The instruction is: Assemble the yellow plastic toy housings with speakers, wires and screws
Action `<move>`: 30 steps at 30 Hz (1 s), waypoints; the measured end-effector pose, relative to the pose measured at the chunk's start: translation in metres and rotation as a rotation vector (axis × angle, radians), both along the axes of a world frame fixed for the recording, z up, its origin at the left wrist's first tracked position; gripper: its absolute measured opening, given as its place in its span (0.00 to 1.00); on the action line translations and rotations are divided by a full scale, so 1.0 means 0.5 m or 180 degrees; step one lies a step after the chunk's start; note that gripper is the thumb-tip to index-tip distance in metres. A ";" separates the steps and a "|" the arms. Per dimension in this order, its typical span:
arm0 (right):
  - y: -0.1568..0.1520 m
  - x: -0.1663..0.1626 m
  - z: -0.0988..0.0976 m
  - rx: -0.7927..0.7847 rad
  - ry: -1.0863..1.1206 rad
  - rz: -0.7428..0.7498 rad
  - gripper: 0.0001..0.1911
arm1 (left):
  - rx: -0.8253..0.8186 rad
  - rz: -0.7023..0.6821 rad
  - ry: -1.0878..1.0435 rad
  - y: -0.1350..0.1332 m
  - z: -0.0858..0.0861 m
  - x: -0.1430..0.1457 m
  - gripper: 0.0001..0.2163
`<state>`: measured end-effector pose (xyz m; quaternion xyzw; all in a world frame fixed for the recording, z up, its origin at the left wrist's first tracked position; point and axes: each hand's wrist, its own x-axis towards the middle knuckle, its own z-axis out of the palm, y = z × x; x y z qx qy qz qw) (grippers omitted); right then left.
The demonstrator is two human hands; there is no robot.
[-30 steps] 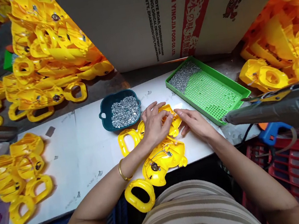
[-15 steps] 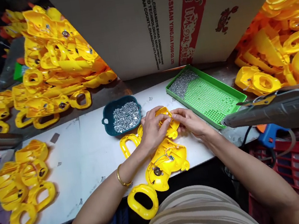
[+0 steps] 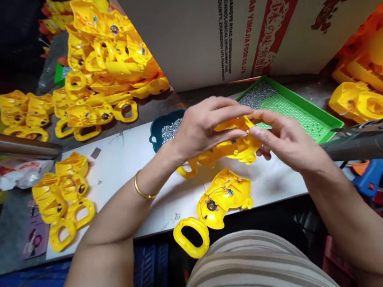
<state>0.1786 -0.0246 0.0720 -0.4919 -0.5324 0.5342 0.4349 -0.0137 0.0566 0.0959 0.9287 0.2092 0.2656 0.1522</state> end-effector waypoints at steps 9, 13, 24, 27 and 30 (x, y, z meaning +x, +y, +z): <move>-0.114 -0.029 -0.022 -0.0741 0.0562 0.0384 0.23 | 0.0187 0.0127 0.0119 -0.119 -0.017 -0.036 0.17; -0.133 -0.035 -0.062 -0.1228 0.0460 0.0580 0.28 | -0.0512 0.0440 0.0479 -0.163 -0.055 -0.042 0.17; -0.121 -0.023 -0.087 -0.1553 0.0188 0.0744 0.26 | -0.2872 0.1503 0.1369 -0.294 -0.107 -0.248 0.37; -0.120 -0.042 -0.108 -0.1510 0.0245 0.0616 0.24 | -0.3072 0.1550 0.1211 -0.347 -0.128 -0.258 0.26; -0.119 -0.050 -0.122 -0.1429 0.0314 0.0588 0.24 | -0.3253 0.1583 0.1057 -0.369 -0.148 -0.262 0.16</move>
